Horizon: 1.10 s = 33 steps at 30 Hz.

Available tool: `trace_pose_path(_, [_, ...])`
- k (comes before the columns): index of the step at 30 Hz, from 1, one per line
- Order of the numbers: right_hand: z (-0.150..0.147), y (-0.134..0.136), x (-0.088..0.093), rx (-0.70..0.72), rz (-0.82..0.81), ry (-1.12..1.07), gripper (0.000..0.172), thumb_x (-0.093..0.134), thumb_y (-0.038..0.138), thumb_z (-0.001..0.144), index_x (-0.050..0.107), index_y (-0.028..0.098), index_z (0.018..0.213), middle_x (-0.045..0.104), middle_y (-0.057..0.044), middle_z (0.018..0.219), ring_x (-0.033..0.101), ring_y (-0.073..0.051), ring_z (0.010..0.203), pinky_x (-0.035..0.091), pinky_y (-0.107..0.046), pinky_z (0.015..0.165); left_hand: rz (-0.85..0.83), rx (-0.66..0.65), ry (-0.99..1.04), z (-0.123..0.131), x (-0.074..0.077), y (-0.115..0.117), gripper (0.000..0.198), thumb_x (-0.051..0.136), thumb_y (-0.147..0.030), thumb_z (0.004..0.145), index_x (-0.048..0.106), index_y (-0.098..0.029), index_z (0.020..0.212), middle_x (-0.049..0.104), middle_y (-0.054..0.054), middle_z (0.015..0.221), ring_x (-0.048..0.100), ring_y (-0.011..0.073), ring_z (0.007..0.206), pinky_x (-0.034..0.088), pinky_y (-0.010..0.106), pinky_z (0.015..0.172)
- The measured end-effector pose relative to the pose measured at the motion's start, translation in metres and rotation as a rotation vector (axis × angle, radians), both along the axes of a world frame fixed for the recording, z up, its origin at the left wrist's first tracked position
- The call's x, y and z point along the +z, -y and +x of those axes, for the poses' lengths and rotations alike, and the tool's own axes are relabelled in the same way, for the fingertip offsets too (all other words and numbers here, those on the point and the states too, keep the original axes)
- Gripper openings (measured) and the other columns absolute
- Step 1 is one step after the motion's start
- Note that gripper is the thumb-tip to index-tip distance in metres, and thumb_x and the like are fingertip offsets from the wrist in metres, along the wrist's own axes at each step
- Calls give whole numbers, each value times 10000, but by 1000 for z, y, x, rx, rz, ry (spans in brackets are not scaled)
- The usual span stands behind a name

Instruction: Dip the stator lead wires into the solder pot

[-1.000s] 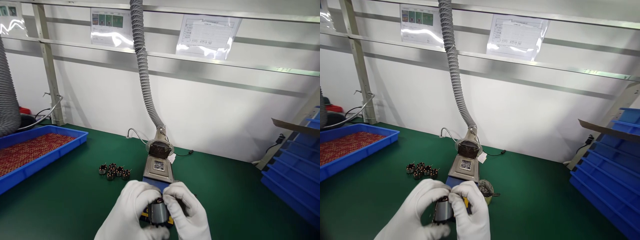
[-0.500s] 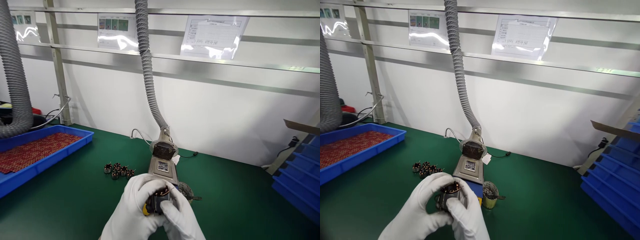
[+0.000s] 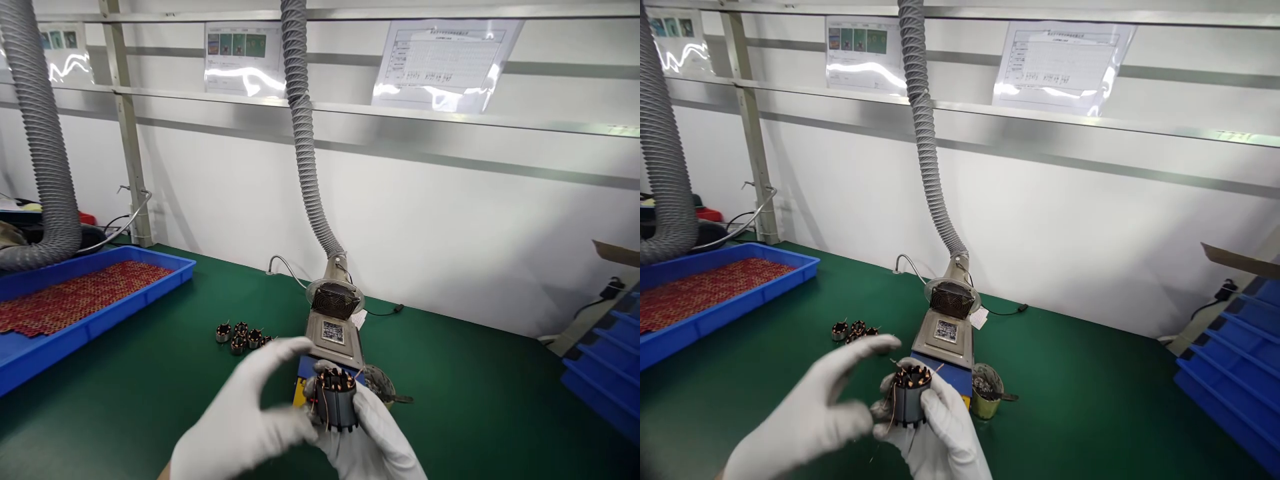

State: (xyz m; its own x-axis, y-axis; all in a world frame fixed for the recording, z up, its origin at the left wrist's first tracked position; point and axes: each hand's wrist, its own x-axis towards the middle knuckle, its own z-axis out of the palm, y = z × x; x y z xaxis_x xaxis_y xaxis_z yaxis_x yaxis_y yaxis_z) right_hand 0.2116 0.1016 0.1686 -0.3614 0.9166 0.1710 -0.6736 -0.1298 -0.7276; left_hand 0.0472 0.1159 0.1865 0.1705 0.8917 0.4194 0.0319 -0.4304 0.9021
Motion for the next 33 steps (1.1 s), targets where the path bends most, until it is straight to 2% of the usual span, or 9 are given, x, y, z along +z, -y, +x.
trace_pose_path(2, [1,-2,-2,-61,39,73,396,761,398,662,692,182,986,705,-106,877,664,-241,805,525,-384,722,9,-118,-149,6,3,3,666,749,-102,485,634,-321,1103,600,41,1224,501,300,1172,392,422,1019])
trace_pose_path(5, [-7,-3,-7,-136,63,98,389,779,377,643,699,181,970,701,-105,925,657,-236,803,526,-379,722,109,-167,42,19,1,2,272,733,-224,627,722,-272,894,679,59,1046,593,258,1028,478,349,919])
trace_pose_path(9, [-19,-1,-13,-115,22,36,442,801,349,623,682,205,1023,695,-70,862,641,-164,653,516,-285,591,71,-106,385,25,-7,-2,200,697,-366,744,694,-205,625,690,42,720,640,192,796,529,231,696])
trace_pose_path(13, [-17,1,-10,-65,0,47,467,824,353,585,687,164,989,692,-85,820,648,-174,650,512,-273,573,-24,50,652,13,-4,-2,231,749,-424,685,690,-201,688,693,16,759,640,158,788,520,202,741])
trace_pose_path(18, [-14,0,-9,-111,34,71,401,782,350,646,679,196,1000,683,-108,945,651,-217,740,538,-364,657,-221,-248,298,13,0,2,162,744,-271,655,719,-183,789,689,53,836,561,107,522,464,184,442])
trace_pose_path(25, [-19,5,-12,-162,85,124,503,791,399,616,652,212,1062,681,-104,930,645,-243,774,527,-367,660,-75,-120,626,23,-2,6,159,784,-314,650,676,-200,630,674,21,721,650,182,802,541,209,677])
trace_pose_path(29, [-12,5,-9,-156,70,111,491,817,371,582,666,175,1006,683,-105,878,643,-215,690,517,-337,622,34,140,990,0,5,3,186,798,-361,637,673,-257,726,675,-63,766,647,129,834,525,242,862])
trace_pose_path(31, [-10,4,-8,-170,68,93,465,802,372,604,668,176,1004,683,-121,919,649,-234,725,523,-369,651,20,145,792,-6,7,3,185,786,-326,654,691,-258,798,690,-43,837,635,137,892,512,206,854])
trace_pose_path(33, [-11,3,-7,-189,72,93,455,793,386,614,673,186,1005,686,-126,932,650,-255,772,526,-407,691,-89,-42,438,-4,8,5,248,765,-220,649,702,-240,887,694,7,942,623,174,944,511,207,822])
